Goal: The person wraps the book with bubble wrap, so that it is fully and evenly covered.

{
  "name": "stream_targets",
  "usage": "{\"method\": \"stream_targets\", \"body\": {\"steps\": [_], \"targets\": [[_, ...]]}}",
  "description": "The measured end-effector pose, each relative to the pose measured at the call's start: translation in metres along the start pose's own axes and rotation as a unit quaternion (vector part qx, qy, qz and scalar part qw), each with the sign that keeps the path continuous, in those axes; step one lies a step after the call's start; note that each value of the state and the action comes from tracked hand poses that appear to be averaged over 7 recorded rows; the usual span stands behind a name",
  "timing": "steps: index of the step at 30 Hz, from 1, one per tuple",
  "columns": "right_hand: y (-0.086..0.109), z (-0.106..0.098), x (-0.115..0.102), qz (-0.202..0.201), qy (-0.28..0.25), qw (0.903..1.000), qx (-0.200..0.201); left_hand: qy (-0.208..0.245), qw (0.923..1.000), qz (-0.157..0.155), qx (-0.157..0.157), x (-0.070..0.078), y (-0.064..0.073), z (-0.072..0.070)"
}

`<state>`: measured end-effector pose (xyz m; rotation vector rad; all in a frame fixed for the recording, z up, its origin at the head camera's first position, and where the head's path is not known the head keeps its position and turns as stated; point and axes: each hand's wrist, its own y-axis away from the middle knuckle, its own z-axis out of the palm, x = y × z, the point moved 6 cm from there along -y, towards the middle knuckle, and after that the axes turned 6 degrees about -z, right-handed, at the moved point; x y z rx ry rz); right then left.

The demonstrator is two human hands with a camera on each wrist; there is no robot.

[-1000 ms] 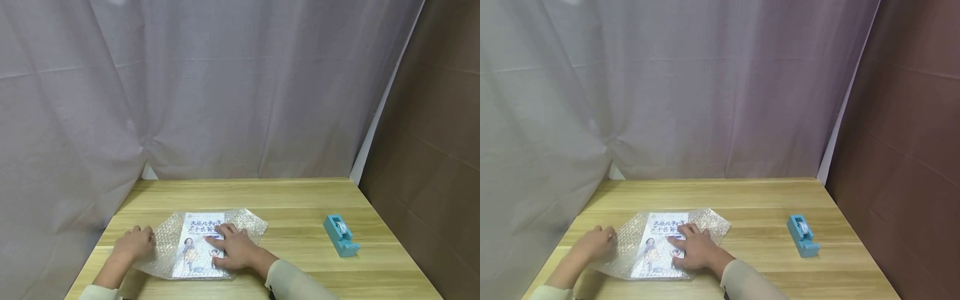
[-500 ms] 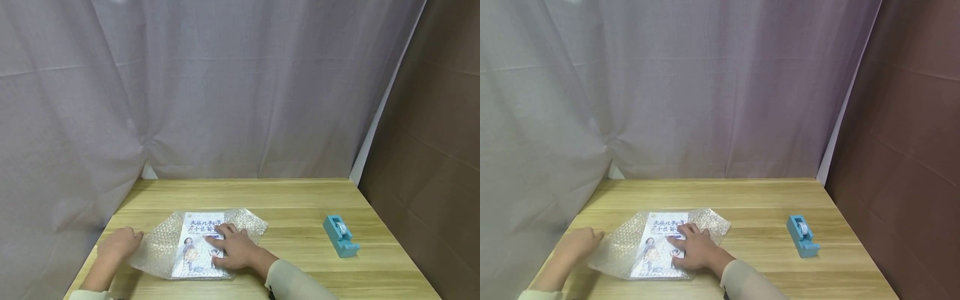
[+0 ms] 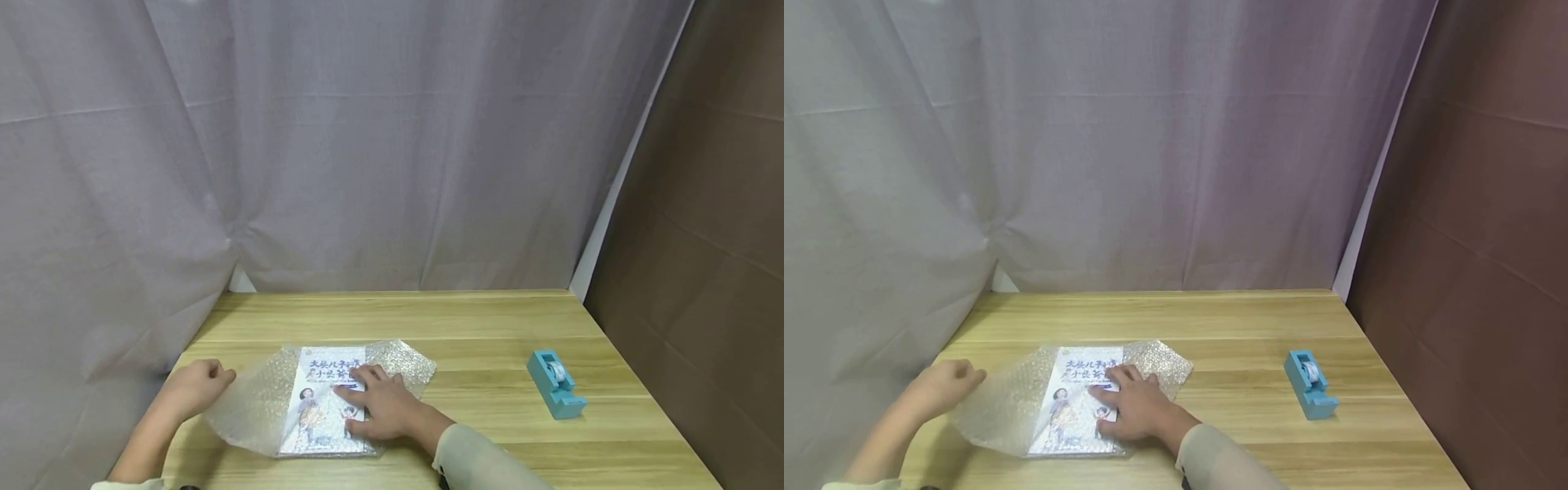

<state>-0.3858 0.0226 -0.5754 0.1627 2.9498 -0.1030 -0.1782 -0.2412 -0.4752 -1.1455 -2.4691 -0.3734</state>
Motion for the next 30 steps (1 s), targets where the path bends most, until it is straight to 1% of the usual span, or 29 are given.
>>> {"method": "stream_targets", "body": {"steps": [2,5,8,12,13,15,18,21,25,30], "targets": [[0.000,0.000,0.001,0.001,0.001,1.0000,0.000,0.018,0.9998,0.003,-0.002,0.008,0.002,-0.002],[0.000,0.000,0.001,0.001,0.003,1.0000,-0.001,0.052,0.9985,0.006,-0.015,0.020,0.005,-0.002],[0.000,0.002,0.002,0.001,0.009,1.0000,-0.001,0.091,0.9950,0.023,-0.035,0.033,0.009,-0.001],[-0.001,0.004,0.003,0.000,0.015,0.9999,0.001,0.142,0.9861,0.056,-0.066,0.049,0.014,0.002],[-0.001,0.004,0.003,0.000,0.015,0.9999,0.002,0.154,0.9836,0.059,-0.073,0.051,0.015,0.003],[-0.001,0.004,0.003,-0.001,0.014,0.9999,0.003,0.170,0.9797,0.071,-0.080,0.057,0.016,0.005],[-0.001,0.003,0.003,-0.003,0.012,0.9999,0.003,0.187,0.9761,0.076,-0.081,0.063,0.017,0.008],[-0.001,0.003,0.003,-0.003,0.014,0.9999,0.002,0.207,0.9703,0.083,-0.094,0.068,0.017,0.014],[-0.001,0.002,0.003,-0.003,0.021,0.9998,0.004,0.241,0.9587,0.094,-0.119,0.078,0.016,0.023],[-0.001,0.004,0.002,0.002,0.022,0.9997,0.003,0.267,0.9466,0.101,-0.149,0.088,0.016,0.033]]}}
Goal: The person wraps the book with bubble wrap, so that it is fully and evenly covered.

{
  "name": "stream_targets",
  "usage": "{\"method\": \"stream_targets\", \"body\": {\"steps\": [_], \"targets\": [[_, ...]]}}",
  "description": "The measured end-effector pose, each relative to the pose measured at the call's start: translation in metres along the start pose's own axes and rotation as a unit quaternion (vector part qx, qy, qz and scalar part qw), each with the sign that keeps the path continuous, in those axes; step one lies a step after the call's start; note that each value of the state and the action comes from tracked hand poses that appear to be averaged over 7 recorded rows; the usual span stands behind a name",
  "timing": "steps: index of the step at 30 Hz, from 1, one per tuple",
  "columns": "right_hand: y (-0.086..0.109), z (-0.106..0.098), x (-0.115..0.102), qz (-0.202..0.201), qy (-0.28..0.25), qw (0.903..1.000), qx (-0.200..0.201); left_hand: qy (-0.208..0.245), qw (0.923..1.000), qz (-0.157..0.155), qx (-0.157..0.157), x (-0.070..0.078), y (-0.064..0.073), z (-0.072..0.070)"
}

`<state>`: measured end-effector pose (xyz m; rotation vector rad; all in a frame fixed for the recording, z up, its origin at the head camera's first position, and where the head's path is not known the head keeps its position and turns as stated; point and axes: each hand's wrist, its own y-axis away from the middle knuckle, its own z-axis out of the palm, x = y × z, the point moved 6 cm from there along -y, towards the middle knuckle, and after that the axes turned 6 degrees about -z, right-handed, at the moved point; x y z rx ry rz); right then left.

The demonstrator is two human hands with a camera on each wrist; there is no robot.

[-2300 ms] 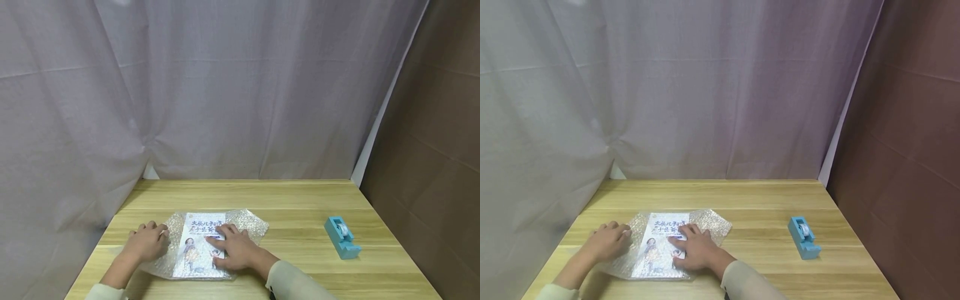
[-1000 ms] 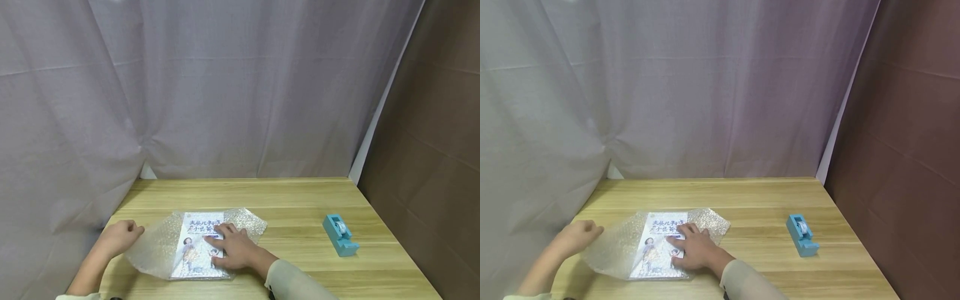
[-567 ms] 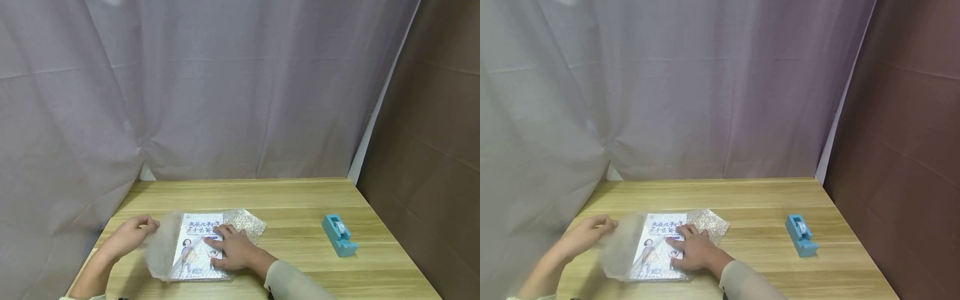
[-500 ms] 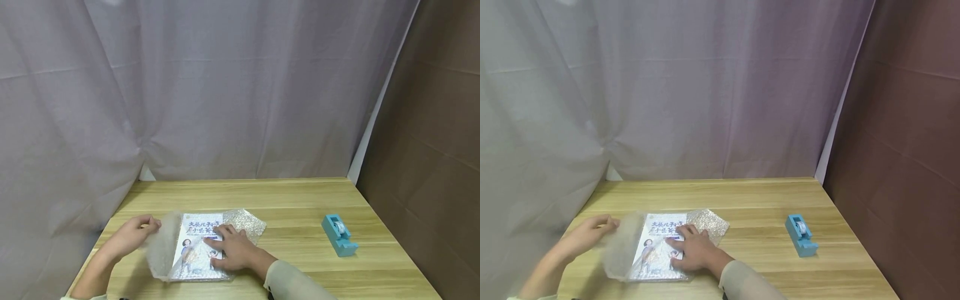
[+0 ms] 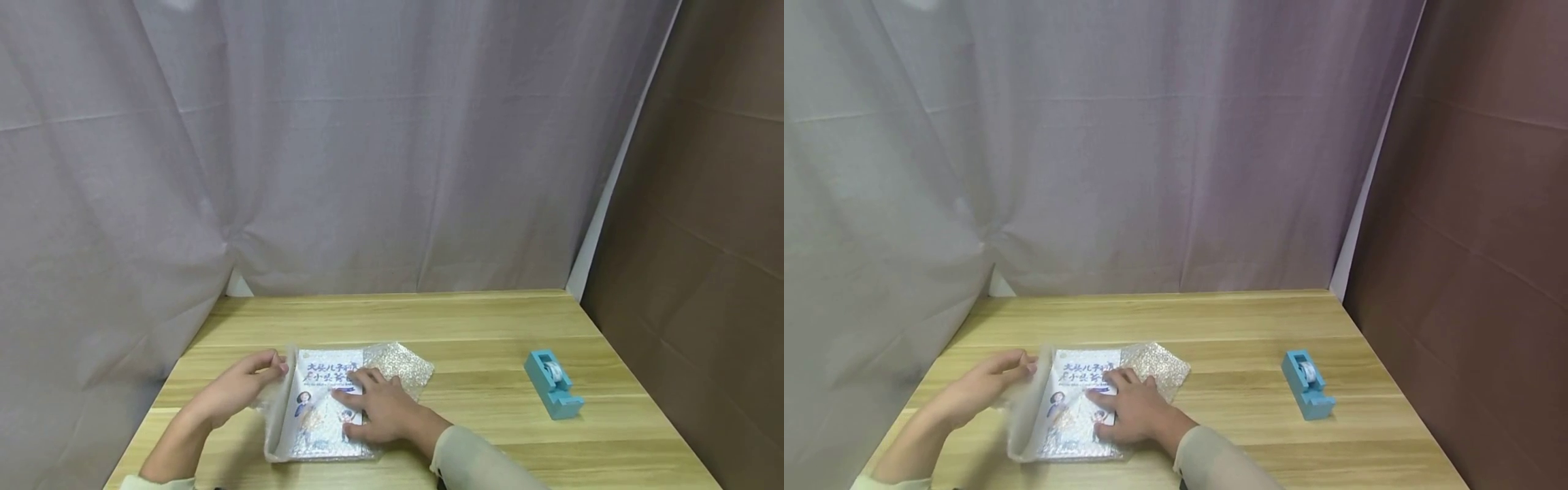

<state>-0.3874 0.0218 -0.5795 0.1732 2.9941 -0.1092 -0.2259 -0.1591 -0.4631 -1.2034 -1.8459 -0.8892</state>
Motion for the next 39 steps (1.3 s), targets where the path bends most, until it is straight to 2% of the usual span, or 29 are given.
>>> {"method": "stream_targets", "body": {"steps": [9,15,21,31,39], "targets": [[-0.003,0.001,0.002,-0.001,0.005,1.0000,0.003,0.012,0.9996,0.019,-0.016,0.006,-0.007,0.015],[-0.001,-0.001,0.001,-0.001,-0.001,1.0000,0.004,0.011,0.9986,0.031,-0.040,0.008,-0.012,0.026],[0.000,-0.002,0.000,0.001,-0.006,0.9999,0.008,0.019,0.9979,0.018,-0.059,0.004,-0.017,0.036],[0.001,-0.005,-0.003,-0.008,-0.011,0.9999,0.005,-0.003,0.9984,0.017,-0.055,-0.004,-0.026,0.047],[0.001,-0.003,-0.001,-0.010,-0.010,0.9999,0.005,-0.020,0.9976,0.029,-0.060,-0.003,-0.033,0.054]]}}
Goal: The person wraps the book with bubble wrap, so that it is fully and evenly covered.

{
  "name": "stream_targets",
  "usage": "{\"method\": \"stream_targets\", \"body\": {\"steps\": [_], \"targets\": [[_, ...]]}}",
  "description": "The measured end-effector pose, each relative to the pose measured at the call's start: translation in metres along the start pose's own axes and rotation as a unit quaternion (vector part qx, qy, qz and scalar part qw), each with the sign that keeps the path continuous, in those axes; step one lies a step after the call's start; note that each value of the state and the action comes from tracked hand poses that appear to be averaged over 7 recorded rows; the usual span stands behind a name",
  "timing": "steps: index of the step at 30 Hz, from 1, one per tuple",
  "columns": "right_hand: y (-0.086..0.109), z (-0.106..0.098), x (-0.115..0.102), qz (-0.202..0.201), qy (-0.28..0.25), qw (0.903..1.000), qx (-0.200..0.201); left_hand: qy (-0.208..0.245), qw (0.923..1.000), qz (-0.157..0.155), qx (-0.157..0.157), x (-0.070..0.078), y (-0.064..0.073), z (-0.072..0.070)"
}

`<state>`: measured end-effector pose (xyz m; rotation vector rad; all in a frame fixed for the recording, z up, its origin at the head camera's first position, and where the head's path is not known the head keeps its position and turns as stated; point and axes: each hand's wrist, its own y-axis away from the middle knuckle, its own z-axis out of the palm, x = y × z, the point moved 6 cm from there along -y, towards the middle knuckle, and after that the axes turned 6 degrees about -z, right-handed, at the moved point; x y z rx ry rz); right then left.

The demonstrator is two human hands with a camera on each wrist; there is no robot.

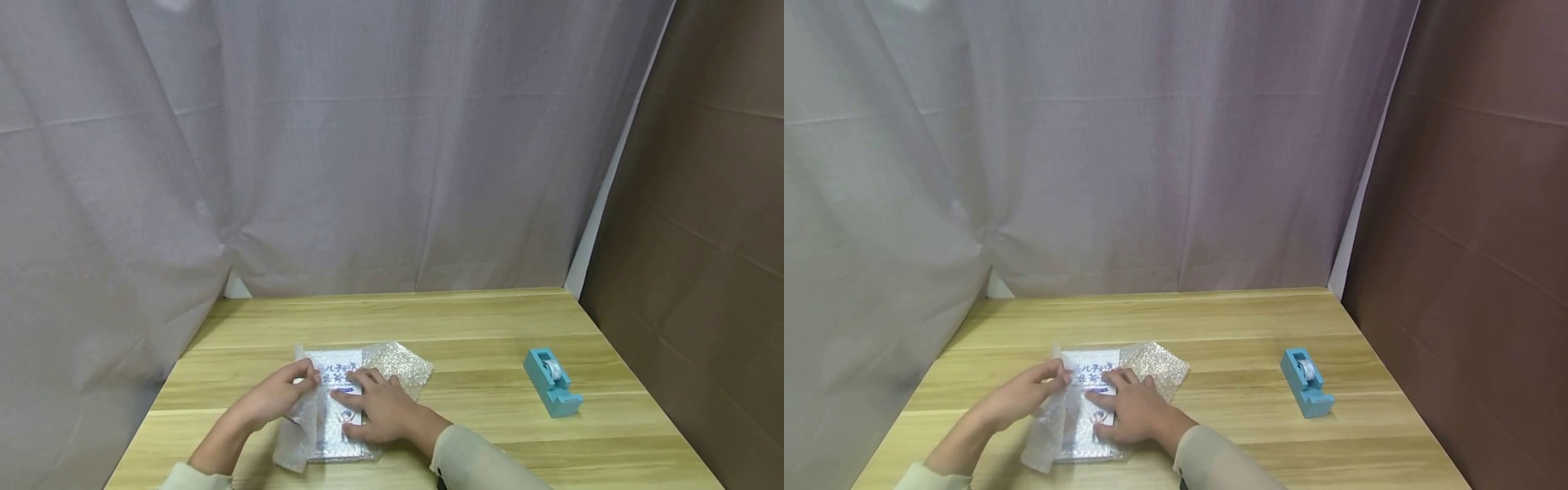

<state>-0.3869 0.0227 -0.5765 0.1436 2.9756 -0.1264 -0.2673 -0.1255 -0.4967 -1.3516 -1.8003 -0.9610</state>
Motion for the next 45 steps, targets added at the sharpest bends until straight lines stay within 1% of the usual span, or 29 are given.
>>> {"method": "stream_targets", "body": {"steps": [3,5,10,12,16,19,22,26,28,30,34,38,41,43,45], "targets": [[-0.001,0.001,0.001,0.000,0.002,1.0000,0.000,-0.007,1.0000,0.001,0.007,0.000,-0.001,0.001],[-0.001,0.002,0.001,0.000,0.004,1.0000,0.001,-0.003,0.9999,-0.007,0.010,-0.002,-0.001,0.003],[-0.001,0.001,0.001,-0.002,0.008,0.9999,0.006,0.018,0.9990,-0.041,0.010,-0.009,-0.001,0.006],[-0.001,0.001,0.001,-0.001,0.006,1.0000,0.005,0.018,0.9985,-0.051,0.011,-0.010,-0.001,0.008],[-0.001,0.001,0.001,-0.001,0.003,1.0000,0.006,0.018,0.9968,-0.075,0.018,-0.010,-0.001,0.010],[-0.001,0.001,0.001,-0.002,0.004,1.0000,0.007,0.027,0.9948,-0.093,0.033,-0.010,-0.001,0.010],[-0.001,0.001,0.000,-0.002,0.004,1.0000,0.007,0.038,0.9934,-0.100,0.041,-0.010,0.000,0.010],[-0.001,0.001,0.001,0.003,0.003,1.0000,0.006,0.040,0.9937,-0.099,0.035,-0.011,0.001,0.010],[-0.001,0.001,0.002,0.004,0.006,1.0000,0.005,0.030,0.9943,-0.096,0.035,-0.012,0.001,0.010],[-0.001,0.001,0.002,0.004,0.008,0.9999,0.005,0.007,0.9953,-0.088,0.040,-0.012,0.001,0.010],[-0.001,0.000,0.002,0.006,0.010,0.9999,0.006,-0.058,0.9958,-0.053,0.046,-0.010,0.002,0.011],[0.000,-0.001,0.002,0.012,0.007,0.9999,0.009,-0.093,0.9944,-0.025,0.045,-0.009,0.003,0.014],[0.000,-0.001,0.002,0.016,0.003,0.9998,0.010,-0.141,0.9888,0.001,0.049,-0.007,0.003,0.015],[0.000,-0.002,0.002,0.016,-0.003,0.9998,0.011,-0.182,0.9814,0.023,0.056,-0.004,0.003,0.016],[0.000,-0.002,0.003,0.015,-0.007,0.9998,0.013,-0.213,0.9746,0.043,0.053,-0.001,0.004,0.018]]}}
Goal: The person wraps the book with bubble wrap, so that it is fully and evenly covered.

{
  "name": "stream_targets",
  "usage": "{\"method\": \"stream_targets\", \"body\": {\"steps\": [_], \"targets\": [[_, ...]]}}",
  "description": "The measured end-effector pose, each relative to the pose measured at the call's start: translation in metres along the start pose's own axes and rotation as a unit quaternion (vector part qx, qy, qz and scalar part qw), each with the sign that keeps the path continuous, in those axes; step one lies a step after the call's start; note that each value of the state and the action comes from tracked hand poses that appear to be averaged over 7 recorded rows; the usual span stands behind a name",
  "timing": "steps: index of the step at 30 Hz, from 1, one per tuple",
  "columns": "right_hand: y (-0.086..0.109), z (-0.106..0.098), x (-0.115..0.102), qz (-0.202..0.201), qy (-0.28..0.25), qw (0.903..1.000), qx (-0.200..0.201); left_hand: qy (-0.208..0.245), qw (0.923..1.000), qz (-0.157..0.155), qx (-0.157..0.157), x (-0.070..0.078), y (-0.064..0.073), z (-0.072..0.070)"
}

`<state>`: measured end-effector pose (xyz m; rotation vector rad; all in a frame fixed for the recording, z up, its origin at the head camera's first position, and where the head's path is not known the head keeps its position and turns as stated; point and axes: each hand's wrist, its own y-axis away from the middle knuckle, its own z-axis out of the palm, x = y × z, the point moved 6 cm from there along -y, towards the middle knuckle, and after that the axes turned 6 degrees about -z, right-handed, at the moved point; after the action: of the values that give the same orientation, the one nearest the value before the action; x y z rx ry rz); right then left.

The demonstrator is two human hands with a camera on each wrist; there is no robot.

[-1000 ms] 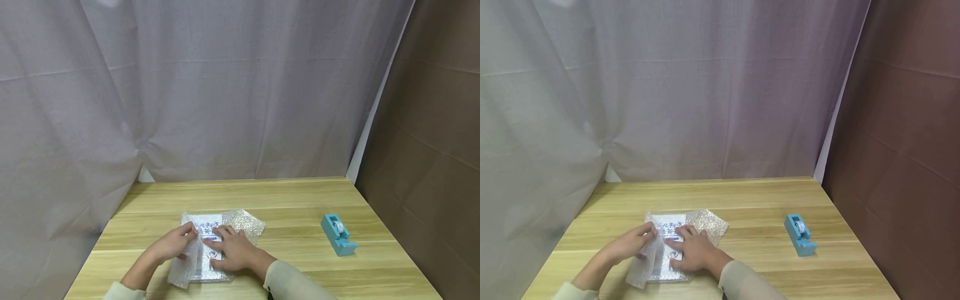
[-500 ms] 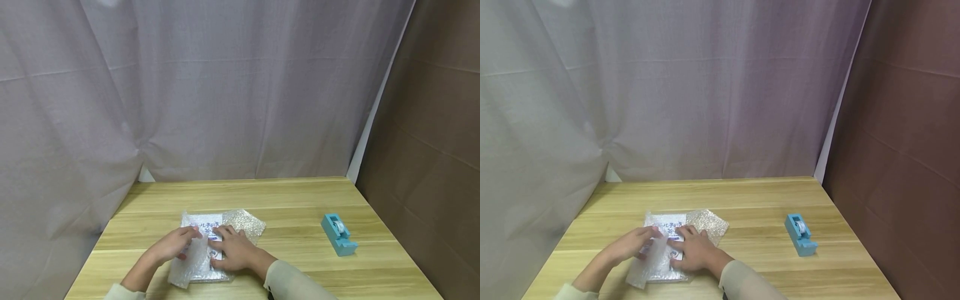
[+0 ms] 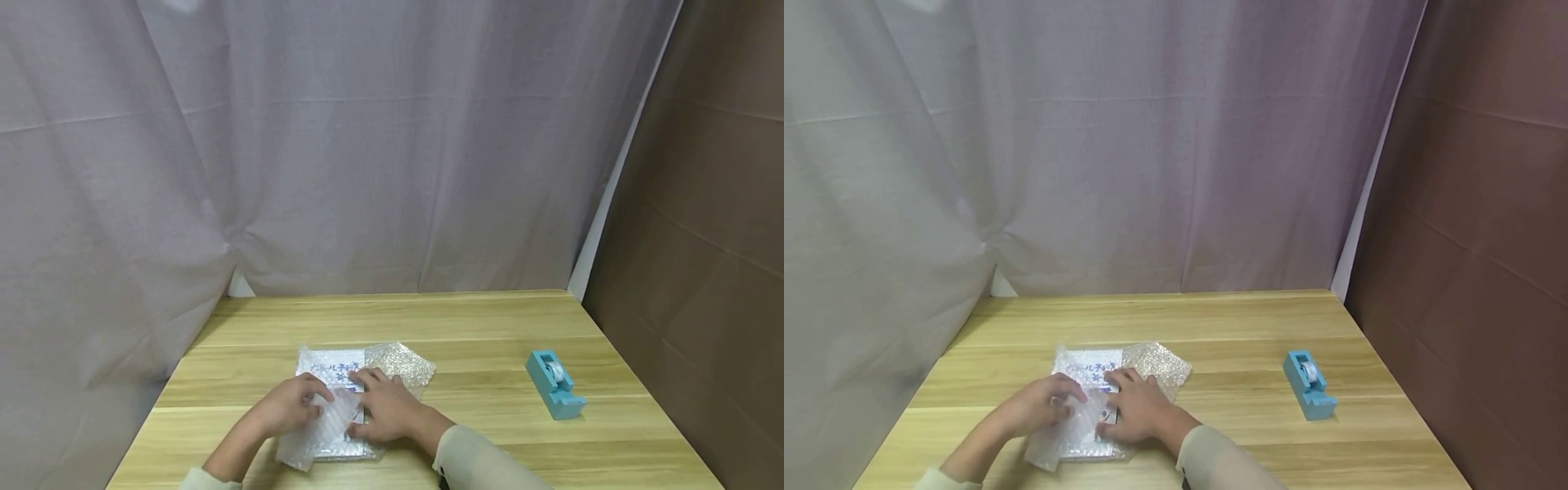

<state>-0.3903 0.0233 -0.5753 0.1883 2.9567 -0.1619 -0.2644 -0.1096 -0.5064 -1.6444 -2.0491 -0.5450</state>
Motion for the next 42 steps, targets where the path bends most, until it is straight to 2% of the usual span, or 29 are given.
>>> {"method": "stream_targets", "body": {"steps": [5,9,10,14,16,21,25,34,38,42], "targets": [[0.000,-0.001,0.003,-0.003,-0.002,1.0000,-0.001,-0.018,0.9996,0.017,-0.015,0.000,-0.001,0.005],[0.001,-0.001,0.004,-0.009,0.008,0.9999,-0.007,-0.028,0.9988,0.041,-0.007,-0.011,-0.007,0.012],[0.001,-0.001,0.004,-0.010,0.009,0.9999,-0.009,-0.040,0.9970,0.066,0.001,-0.020,-0.010,0.016],[0.002,-0.002,0.004,-0.014,-0.006,0.9998,-0.011,-0.088,0.9890,0.115,0.032,-0.035,-0.016,0.027],[0.003,-0.003,0.004,-0.014,-0.018,0.9997,-0.011,-0.101,0.9881,0.109,0.037,-0.033,-0.016,0.028],[0.004,-0.005,0.004,-0.021,-0.040,0.9990,-0.008,-0.092,0.9948,0.040,0.020,-0.006,-0.008,0.018],[0.006,-0.007,0.004,-0.027,-0.045,0.9986,-0.010,-0.101,0.9946,0.021,0.013,0.006,-0.005,0.014],[0.007,-0.007,0.008,-0.039,-0.058,0.9971,-0.029,-0.114,0.9934,0.011,0.013,0.008,-0.004,0.015],[0.007,-0.006,0.010,-0.033,-0.075,0.9956,-0.047,-0.103,0.9946,0.005,0.011,0.007,-0.004,0.015],[0.006,-0.008,0.010,-0.028,-0.085,0.9944,-0.057,-0.103,0.9943,-0.002,0.025,0.006,-0.006,0.018]]}}
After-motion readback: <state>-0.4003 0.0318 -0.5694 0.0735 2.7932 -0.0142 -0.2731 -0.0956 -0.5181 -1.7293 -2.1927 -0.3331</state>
